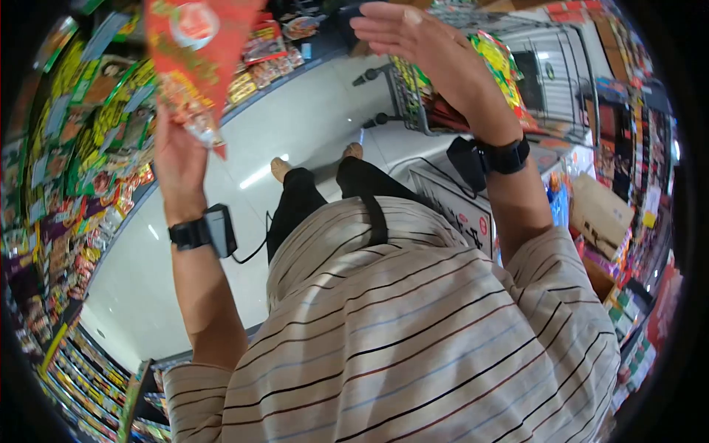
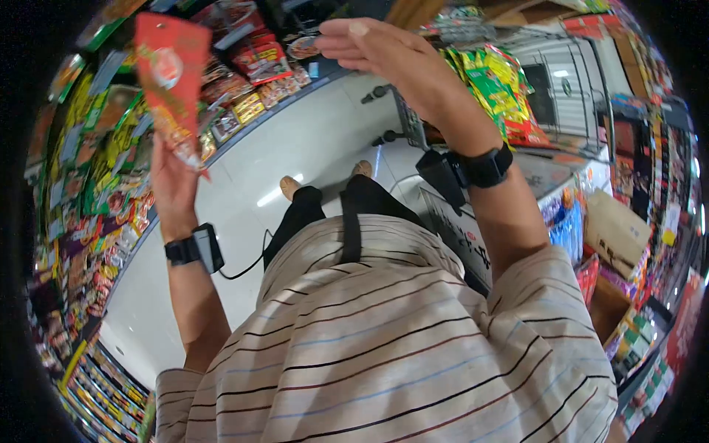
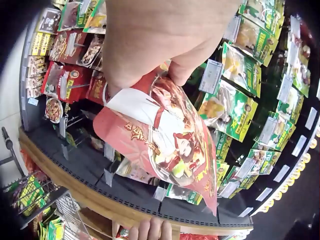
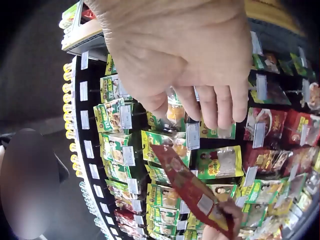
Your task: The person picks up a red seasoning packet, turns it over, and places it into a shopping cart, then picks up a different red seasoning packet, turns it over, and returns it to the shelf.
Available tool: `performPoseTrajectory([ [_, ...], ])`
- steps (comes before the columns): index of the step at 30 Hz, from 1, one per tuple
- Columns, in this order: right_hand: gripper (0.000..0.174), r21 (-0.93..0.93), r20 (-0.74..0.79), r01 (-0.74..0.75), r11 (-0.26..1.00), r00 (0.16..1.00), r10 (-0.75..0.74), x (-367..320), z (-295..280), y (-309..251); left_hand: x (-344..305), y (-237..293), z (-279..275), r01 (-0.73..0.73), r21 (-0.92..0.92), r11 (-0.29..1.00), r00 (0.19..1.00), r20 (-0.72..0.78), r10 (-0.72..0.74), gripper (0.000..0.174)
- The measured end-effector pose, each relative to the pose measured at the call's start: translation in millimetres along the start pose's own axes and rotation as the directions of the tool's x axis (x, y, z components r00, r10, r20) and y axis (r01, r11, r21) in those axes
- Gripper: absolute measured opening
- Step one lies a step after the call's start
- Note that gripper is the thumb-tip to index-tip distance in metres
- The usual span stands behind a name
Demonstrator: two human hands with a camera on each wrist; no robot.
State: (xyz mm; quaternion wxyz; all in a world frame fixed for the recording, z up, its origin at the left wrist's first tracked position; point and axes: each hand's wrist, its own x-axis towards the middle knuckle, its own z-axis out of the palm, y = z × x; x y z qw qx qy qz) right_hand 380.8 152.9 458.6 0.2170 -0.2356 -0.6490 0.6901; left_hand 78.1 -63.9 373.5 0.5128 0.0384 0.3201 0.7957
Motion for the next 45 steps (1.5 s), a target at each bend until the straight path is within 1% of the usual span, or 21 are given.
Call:
performPoseTrajectory([
  [1, 0.056, -0.023, -0.025, -0.013, 1.000, 1.000, 0.012, -3.7, -3.9, -5.0, -0.2, 7.0, -6.1, 0.011, -0.022, 1.000, 1.000, -0.004, -0.011, 0.042],
  [2, 0.056, -0.044, -0.049, -0.025, 0.999, 0.999, 0.022, -6.4, -6.8, -6.9, 1.1, 14.6, -23.5, 0.063, -0.069, 0.996, 0.990, 0.132, -0.053, 0.039],
  [6, 0.067, 0.078, -0.034, -0.147, 0.986, 0.988, 0.150, -12.5, -20.4, -11.9, -5.0, 21.3, -10.5, 0.062, -0.094, 0.994, 0.997, -0.030, -0.065, 0.034],
  [11, 0.068, 0.011, -0.078, -0.106, 0.994, 0.991, 0.107, -22.6, -23.9, -9.5, -1.5, 23.7, -4.8, 0.094, -0.036, 0.995, 0.991, -0.090, -0.097, 0.032],
  [19, 0.073, -0.095, -0.213, -0.142, 0.985, 0.970, 0.119, -34.7, -17.9, -15.2, 6.7, 34.5, 1.5, 0.178, -0.039, 0.983, 0.984, -0.009, -0.178, 0.030],
  [23, 0.079, -0.254, -0.316, -0.129, 0.958, 0.948, 0.044, -35.6, -9.6, -6.1, 10.9, 48.4, -13.3, 0.210, -0.049, 0.976, 0.977, 0.033, -0.208, 0.028],
  [26, 0.050, -0.671, -0.239, -0.126, 0.731, 0.970, -0.053, -28.6, 4.3, -3.1, 12.1, 58.0, -20.6, 0.227, -0.074, 0.971, 0.971, -0.054, -0.231, 0.027],
  [27, 0.050, -0.795, -0.156, -0.067, 0.603, 0.983, -0.097, -25.3, 17.5, 18.5, 9.9, 59.0, -26.9, 0.224, -0.066, 0.972, 0.973, -0.040, -0.226, 0.029],
  [29, 0.050, -0.890, 0.125, 0.105, 0.444, 0.992, 0.016, -31.4, 82.3, 151.5, 10.6, 58.1, -39.0, 0.217, -0.047, 0.975, 0.976, 0.014, -0.216, 0.032],
  [31, 0.050, -0.896, 0.259, 0.138, 0.422, 0.934, 0.244, -73.1, 116.1, 264.0, 2.2, 52.8, -25.1, 0.188, 0.017, 0.982, 0.979, -0.081, -0.186, 0.037],
  [32, 0.050, -0.920, 0.219, 0.109, 0.376, 0.939, 0.264, -87.1, 89.3, 280.0, -1.2, 57.1, -24.9, 0.162, 0.051, 0.986, 0.978, -0.140, -0.153, 0.039],
  [33, 0.041, -0.958, 0.170, 0.090, 0.274, 0.944, 0.283, -87.6, 34.1, 276.9, -4.6, 65.0, -45.5, 0.193, 0.025, 0.981, 0.981, -0.038, -0.192, 0.043],
  [35, 0.025, -0.998, 0.048, 0.039, 0.044, 0.973, 0.226, -69.0, -86.8, 230.9, -21.0, 71.8, -39.6, 0.051, 0.295, 0.954, 0.997, 0.044, -0.067, 0.042],
  [36, 0.020, -1.000, 0.012, 0.012, 0.002, 0.980, 0.196, -75.5, -126.5, 211.3, -21.8, 77.0, -36.1, 0.083, 0.224, 0.971, 0.996, 0.019, -0.090, 0.041],
  [37, 0.019, -0.998, -0.022, -0.031, 0.060, 0.991, 0.135, -83.6, -137.5, 195.1, -23.0, 82.4, -32.3, 0.112, 0.151, 0.982, 0.994, -0.006, -0.112, 0.040],
  [38, 0.023, -0.888, -0.213, -0.277, 0.367, 0.955, 0.205, -71.1, -116.3, 157.1, -24.6, 88.0, -28.5, 0.137, 0.075, 0.988, 0.990, -0.031, -0.135, 0.039],
  [39, 0.028, -0.629, -0.396, -0.470, 0.619, 0.879, 0.266, -57.5, -92.7, 116.5, -22.5, 91.3, -28.4, 0.077, 0.039, 0.996, 0.995, -0.066, -0.075, 0.038],
  [40, 0.035, -0.380, -0.429, -0.543, 0.749, 0.821, 0.377, -40.9, -43.3, 79.1, -28.3, 93.6, -31.6, 0.032, 0.002, 0.999, 0.992, -0.122, -0.031, 0.037],
  [41, 0.042, -0.382, -0.406, -0.572, 0.726, 0.809, 0.424, -33.1, -24.3, 74.3, -30.5, 104.6, -44.9, 0.054, -0.034, 0.998, 0.995, -0.079, -0.057, 0.030],
  [44, 0.041, -0.407, -0.164, -0.307, 0.860, 0.951, 0.261, -14.7, 28.4, 74.8, -35.8, 119.6, -38.7, -0.013, -0.067, 0.998, 0.986, -0.169, 0.001, 0.018],
  [45, 0.041, -0.399, -0.139, -0.323, 0.858, 0.946, 0.292, -11.7, 44.6, 75.8, -40.7, 123.0, -34.7, -0.036, -0.087, 0.996, 0.982, -0.188, 0.019, 0.007],
])
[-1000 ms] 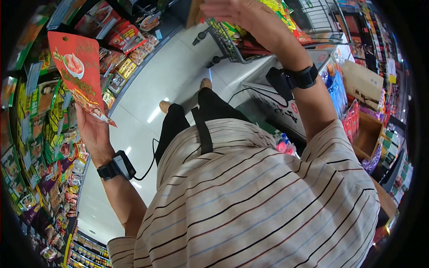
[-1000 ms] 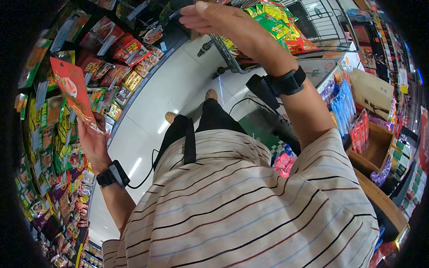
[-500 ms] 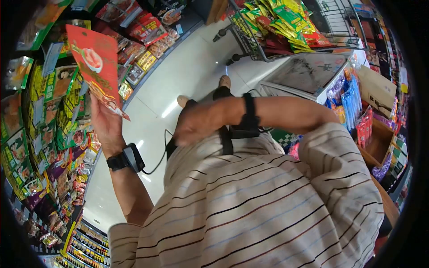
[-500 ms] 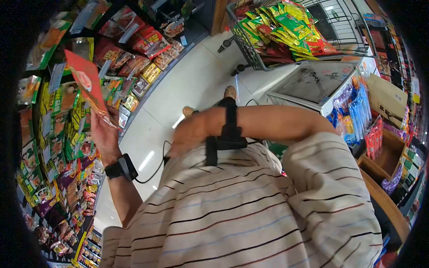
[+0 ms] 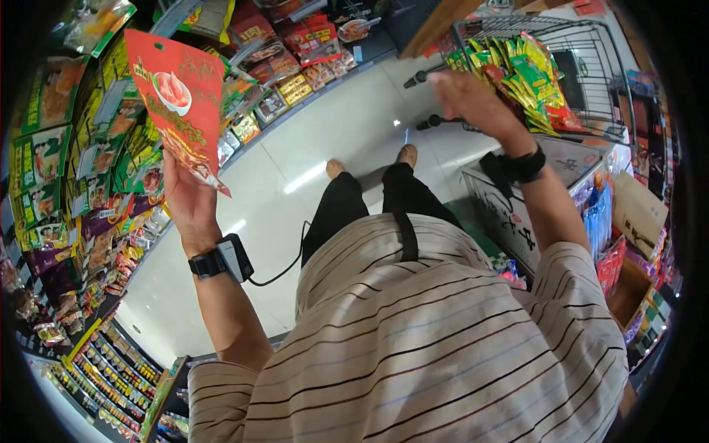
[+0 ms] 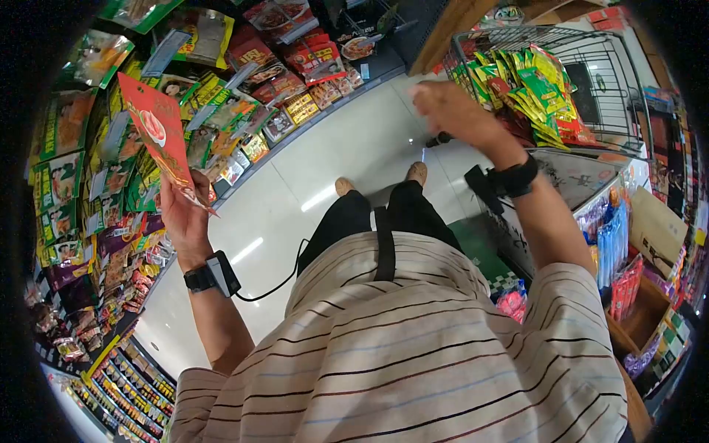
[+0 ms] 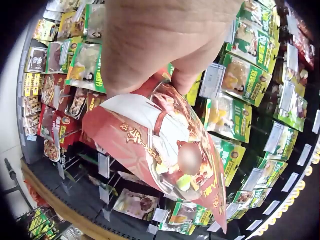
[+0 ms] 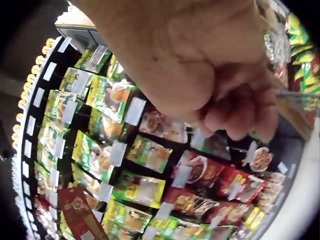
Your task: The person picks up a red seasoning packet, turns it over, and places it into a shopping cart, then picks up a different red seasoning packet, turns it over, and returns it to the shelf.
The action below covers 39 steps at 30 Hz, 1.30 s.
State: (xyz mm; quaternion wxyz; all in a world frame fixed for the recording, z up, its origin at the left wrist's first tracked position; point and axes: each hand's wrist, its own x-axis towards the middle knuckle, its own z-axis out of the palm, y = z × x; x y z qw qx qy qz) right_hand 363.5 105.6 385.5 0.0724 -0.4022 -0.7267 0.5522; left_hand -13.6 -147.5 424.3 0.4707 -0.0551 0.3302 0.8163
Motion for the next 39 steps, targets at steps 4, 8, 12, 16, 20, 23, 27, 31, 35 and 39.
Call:
performPoseTrajectory([
  [4, 0.040, -0.004, 0.102, 0.035, 0.999, 0.994, -0.034, 2.3, 39.7, -30.5, -18.0, 4.5, -0.7, -0.052, -0.066, 0.996, 0.999, -0.006, 0.051, 0.004],
  [8, 0.035, 0.063, 0.223, 0.130, 0.989, 0.965, -0.141, 18.5, 52.6, -46.3, -29.8, 10.2, -13.5, -0.061, -0.147, 0.987, 0.998, 0.007, 0.063, 0.006],
  [12, 0.048, 0.013, 0.288, 0.286, 0.958, 0.917, -0.277, 25.7, 82.1, -82.8, -37.9, 18.2, -23.6, -0.116, -0.155, 0.981, 0.993, -0.008, 0.117, 0.016],
  [16, 0.051, -0.111, 0.301, 0.524, 0.845, 0.828, -0.474, 31.0, 117.6, -113.4, -34.5, 38.2, -75.0, -0.060, -0.193, 0.979, 0.973, 0.208, 0.100, 0.037],
  [20, 0.048, -0.108, 0.153, 0.638, 0.763, 0.769, -0.621, 48.1, 117.4, -119.3, -42.0, 43.8, -72.6, -0.084, -0.209, 0.974, 0.985, 0.131, 0.113, 0.042],
  [23, 0.054, -0.129, -0.027, 0.676, 0.725, 0.729, -0.684, 67.8, 84.6, -116.8, -41.7, 55.3, -94.9, 0.039, -0.313, 0.949, 0.980, 0.198, 0.025, 0.043],
  [27, 0.051, -0.078, -0.127, 0.576, 0.813, 0.804, -0.582, 64.6, 29.5, -101.8, -41.6, 41.9, -82.8, -0.080, -0.357, 0.931, 0.995, 0.028, 0.096, 0.042],
  [31, 0.054, -0.129, -0.138, 0.439, 0.889, 0.880, -0.454, 57.2, 5.5, -58.5, -29.4, 22.3, -83.0, -0.004, -0.365, 0.931, 1.000, 0.020, 0.013, 0.048],
  [35, 0.057, -0.098, -0.138, 0.256, 0.962, 0.953, -0.268, 50.9, 10.6, -10.6, -6.6, 1.5, -85.5, 0.074, -0.354, 0.932, 0.996, -0.014, -0.085, 0.052],
  [39, 0.058, -0.014, -0.181, 0.170, 0.985, 0.969, -0.169, 41.7, 14.9, 13.5, 14.5, -19.3, -75.1, 0.142, -0.305, 0.942, 0.990, 0.020, -0.143, 0.051],
])
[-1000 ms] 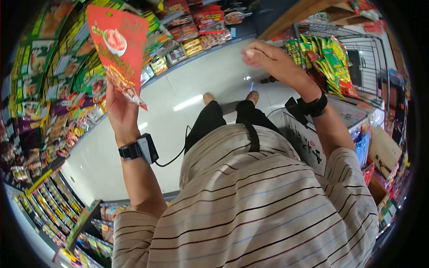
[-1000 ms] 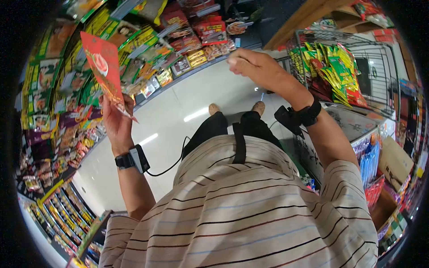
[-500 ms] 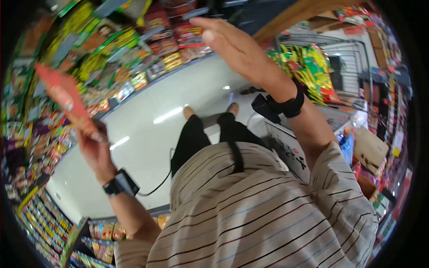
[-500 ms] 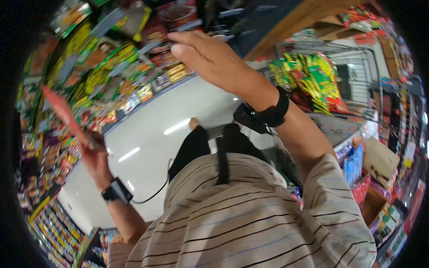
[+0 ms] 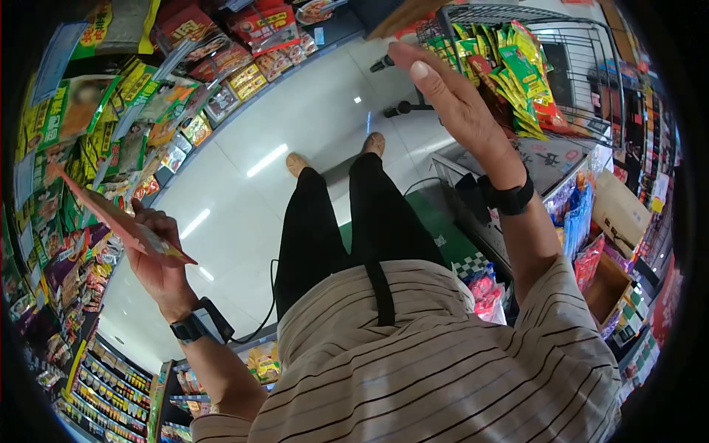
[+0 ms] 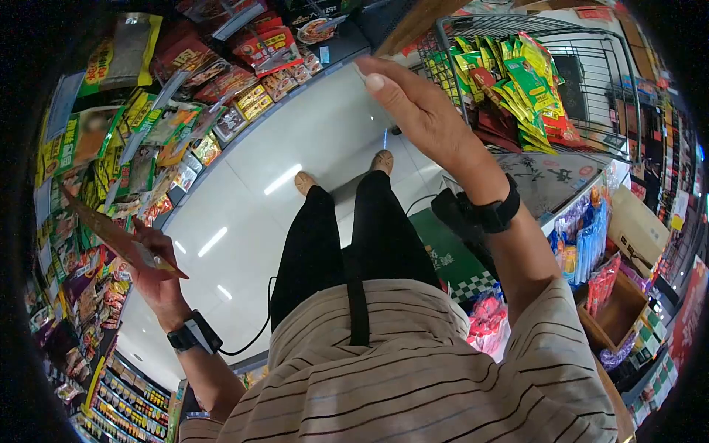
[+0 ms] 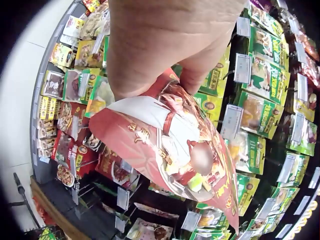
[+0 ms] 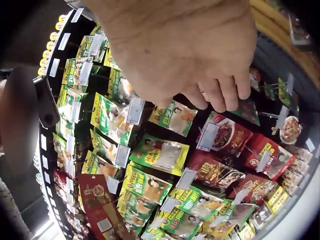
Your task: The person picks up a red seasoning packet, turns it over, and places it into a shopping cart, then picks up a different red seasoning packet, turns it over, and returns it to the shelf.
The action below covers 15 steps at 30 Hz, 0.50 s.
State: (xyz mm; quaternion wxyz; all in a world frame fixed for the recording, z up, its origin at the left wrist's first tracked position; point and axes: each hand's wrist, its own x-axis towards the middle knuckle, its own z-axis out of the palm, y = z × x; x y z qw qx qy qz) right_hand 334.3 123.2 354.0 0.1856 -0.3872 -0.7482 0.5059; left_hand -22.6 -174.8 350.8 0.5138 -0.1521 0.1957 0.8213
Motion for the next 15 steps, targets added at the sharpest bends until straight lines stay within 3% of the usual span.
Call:
performPoseTrajectory([
  [2, 0.056, 0.045, -0.002, -0.055, 0.997, 0.998, 0.056, -1.5, 0.6, 0.6, 8.1, -9.0, 2.0, 0.012, 0.074, 0.997, 1.000, 0.003, -0.012, 0.050],
  [3, 0.056, 0.068, 0.003, -0.082, 0.994, 0.997, 0.082, -1.3, 0.4, 1.6, 11.5, -12.3, 3.9, -0.001, 0.059, 0.998, 0.999, -0.050, 0.004, 0.066],
  [6, 0.054, 0.122, 0.023, -0.111, 0.986, 0.994, 0.109, -2.6, 0.1, 5.4, 20.7, -18.7, -0.3, 0.050, 0.057, 0.997, 0.998, -0.039, -0.048, 0.046],
  [10, 0.051, 0.164, 0.093, -0.113, 0.980, 0.991, 0.098, 4.7, 3.9, 7.0, 35.7, -25.2, -10.9, 0.110, 0.076, 0.991, 0.994, 0.013, -0.112, 0.043],
  [12, 0.048, 0.213, 0.153, -0.126, 0.969, 0.984, 0.094, 8.5, 10.1, 6.7, 43.7, -32.7, -20.3, 0.131, 0.171, 0.977, 0.988, 0.057, -0.142, 0.046],
  [14, 0.048, 0.305, 0.217, -0.135, 0.943, 0.974, 0.069, 12.3, 20.5, 6.4, 48.2, -61.1, -0.5, 0.077, 0.417, 0.906, 0.992, -0.126, -0.027, 0.044],
  [15, 0.049, 0.339, 0.267, -0.182, 0.923, 0.959, 0.091, 14.5, 24.4, 1.0, 53.3, -70.4, -0.9, 0.064, 0.462, 0.885, 0.994, -0.110, -0.015, 0.045],
])
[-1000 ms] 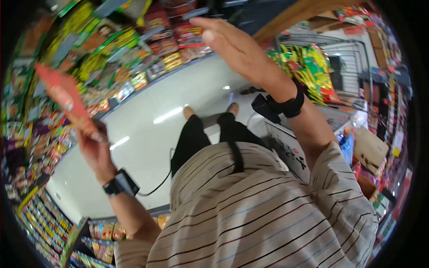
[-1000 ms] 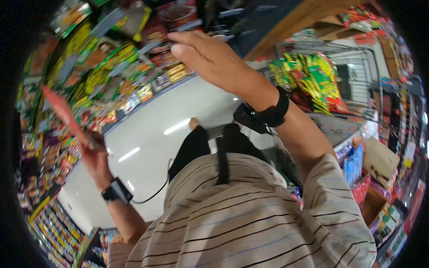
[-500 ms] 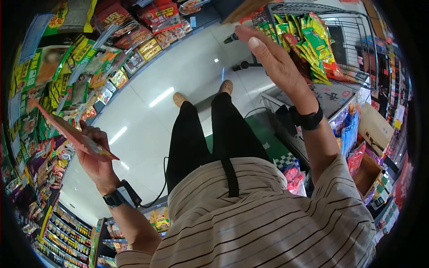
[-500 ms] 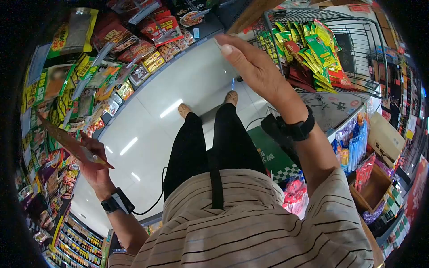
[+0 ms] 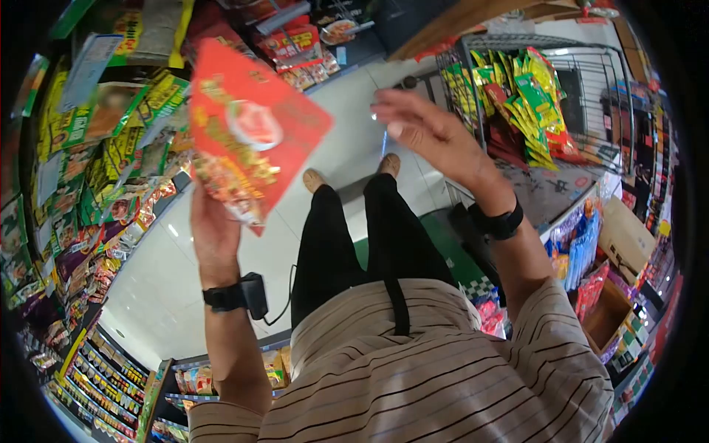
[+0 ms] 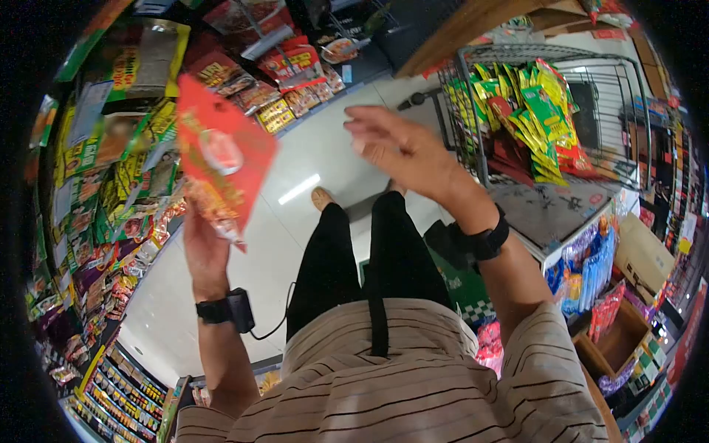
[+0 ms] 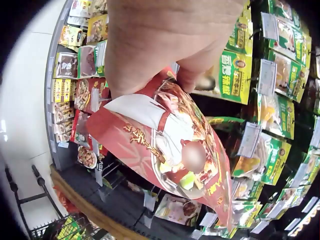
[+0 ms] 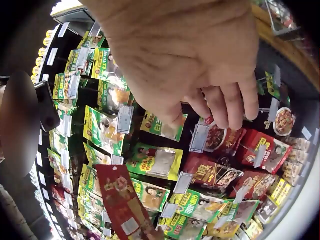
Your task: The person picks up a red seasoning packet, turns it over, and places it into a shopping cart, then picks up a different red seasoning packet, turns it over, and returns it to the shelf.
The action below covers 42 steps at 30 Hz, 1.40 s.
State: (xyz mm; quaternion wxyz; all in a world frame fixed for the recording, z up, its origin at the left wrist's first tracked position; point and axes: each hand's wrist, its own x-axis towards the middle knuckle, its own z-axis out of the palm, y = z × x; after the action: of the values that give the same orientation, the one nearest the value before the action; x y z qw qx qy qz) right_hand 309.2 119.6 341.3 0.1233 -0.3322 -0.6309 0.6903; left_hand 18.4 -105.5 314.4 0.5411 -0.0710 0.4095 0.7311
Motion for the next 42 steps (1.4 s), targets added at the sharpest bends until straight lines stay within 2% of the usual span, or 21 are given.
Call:
performPoseTrajectory([
  [4, 0.053, 0.148, 0.184, -0.116, 0.982, 0.979, 0.088, 9.7, 18.9, -12.4, 21.2, -29.2, 7.9, -0.028, 0.048, 0.998, 0.997, 0.080, 0.025, 0.047],
  [7, 0.040, 0.266, 0.243, -0.169, 0.949, 0.964, 0.104, 10.8, 28.0, -15.8, 27.2, -47.3, 19.5, -0.085, 0.057, 0.995, 0.993, 0.081, 0.080, 0.048],
  [8, 0.042, 0.268, 0.225, -0.145, 0.952, 0.971, 0.084, 11.5, 30.9, -9.6, 28.8, -51.9, 23.5, -0.106, 0.062, 0.992, 0.992, 0.079, 0.101, 0.048],
  [11, 0.042, 0.367, 0.174, -0.246, 0.897, 0.965, 0.194, 16.6, 32.7, -9.9, 35.2, -67.0, 20.7, -0.126, 0.047, 0.991, 0.990, 0.070, 0.123, 0.048],
  [15, 0.040, 0.502, 0.061, -0.235, 0.833, 0.970, 0.237, 28.4, 34.2, 18.6, 36.4, -82.4, 21.4, -0.171, 0.068, 0.983, 0.985, 0.006, 0.171, 0.042],
  [20, 0.040, 0.572, 0.046, -0.219, 0.791, 0.971, 0.235, 33.4, 28.3, 36.5, 35.8, -99.2, 18.7, -0.117, 0.012, 0.993, 0.992, -0.043, 0.117, 0.026],
  [33, 0.043, 0.586, -0.006, -0.249, 0.771, 0.950, 0.312, 40.5, 25.8, 75.8, 49.5, -121.6, -2.3, -0.002, 0.019, 1.000, 0.999, -0.051, 0.003, 0.031],
  [35, 0.043, 0.581, -0.014, -0.249, 0.775, 0.949, 0.316, 41.2, 25.8, 81.0, 54.9, -127.8, -5.9, 0.066, 0.011, 0.998, 0.995, -0.077, -0.065, 0.036],
  [38, 0.039, 0.487, -0.033, -0.225, 0.844, 0.961, 0.275, 39.1, 30.3, 76.4, 65.5, -144.9, -29.6, 0.175, -0.045, 0.984, 0.981, -0.076, -0.178, 0.038],
  [41, 0.036, 0.444, -0.021, -0.113, 0.889, 0.990, 0.136, 40.4, 42.1, 86.7, 78.1, -164.4, -68.7, 0.316, -0.020, 0.948, 0.949, 0.003, -0.316, 0.030],
  [42, 0.033, 0.325, -0.017, -0.129, 0.937, 0.990, 0.142, 41.0, 43.3, 86.5, 77.3, -163.1, -61.1, 0.331, 0.037, 0.943, 0.944, -0.012, -0.331, 0.040],
])
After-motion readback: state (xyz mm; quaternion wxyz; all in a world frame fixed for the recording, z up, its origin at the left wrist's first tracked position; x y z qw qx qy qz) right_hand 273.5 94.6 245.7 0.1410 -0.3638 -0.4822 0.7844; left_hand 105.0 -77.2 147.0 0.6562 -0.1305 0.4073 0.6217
